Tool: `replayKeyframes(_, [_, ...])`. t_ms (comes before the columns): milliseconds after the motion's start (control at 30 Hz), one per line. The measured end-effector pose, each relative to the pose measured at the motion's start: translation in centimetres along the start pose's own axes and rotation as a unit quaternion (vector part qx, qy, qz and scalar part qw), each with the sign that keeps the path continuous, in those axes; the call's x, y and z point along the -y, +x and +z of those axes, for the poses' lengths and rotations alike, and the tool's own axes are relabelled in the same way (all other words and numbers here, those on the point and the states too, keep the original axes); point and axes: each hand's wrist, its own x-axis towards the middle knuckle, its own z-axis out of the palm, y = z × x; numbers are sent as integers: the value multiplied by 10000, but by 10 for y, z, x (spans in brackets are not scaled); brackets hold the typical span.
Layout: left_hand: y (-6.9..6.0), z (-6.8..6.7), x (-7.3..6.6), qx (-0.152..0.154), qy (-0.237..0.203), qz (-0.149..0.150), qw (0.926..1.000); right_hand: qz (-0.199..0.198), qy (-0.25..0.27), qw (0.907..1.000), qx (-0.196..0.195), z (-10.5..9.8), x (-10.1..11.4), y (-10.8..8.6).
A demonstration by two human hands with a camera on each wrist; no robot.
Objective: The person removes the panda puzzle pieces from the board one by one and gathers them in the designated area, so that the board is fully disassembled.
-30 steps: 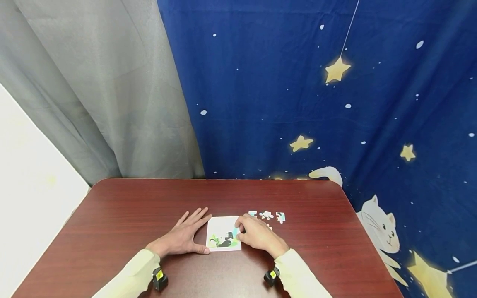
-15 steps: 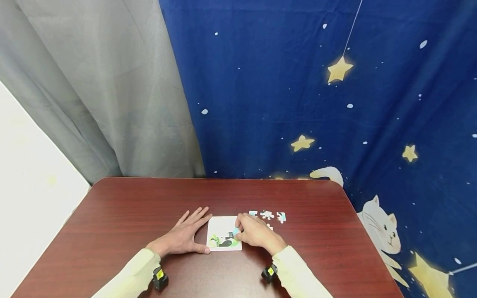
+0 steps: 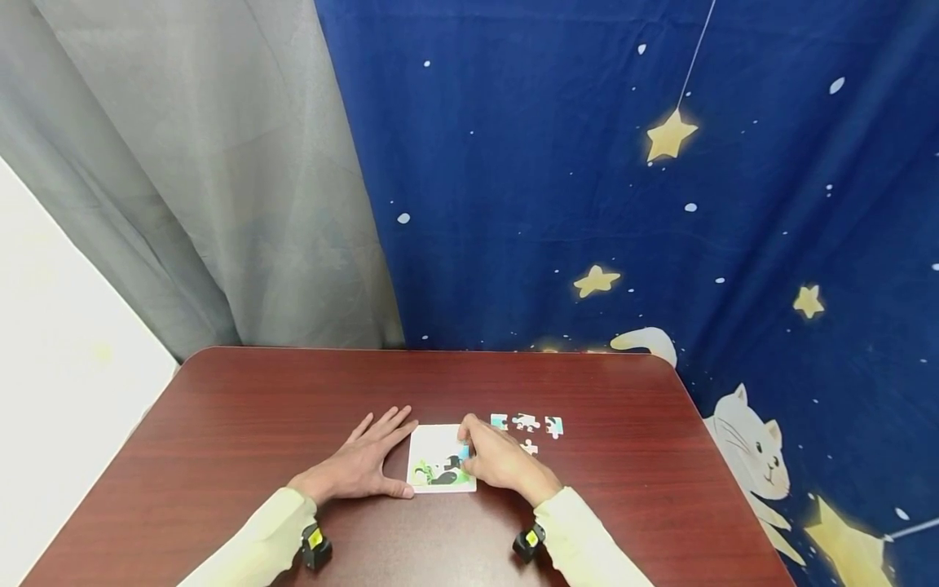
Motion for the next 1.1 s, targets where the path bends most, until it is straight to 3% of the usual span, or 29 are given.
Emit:
replayKeyframes(433, [-1,-4,-4,35,6,-22,10000,-363,-296,9987,192,1,3,-1])
replayKeyframes(867, [-2,-3,-3,22,-15,-58,10000,-505,-808,9954,112,6,0,-2])
replayKeyframes(1100, [-2,-3,-3,55,-7,-63,10000,-497,-610,9969,58,6,-2,-1])
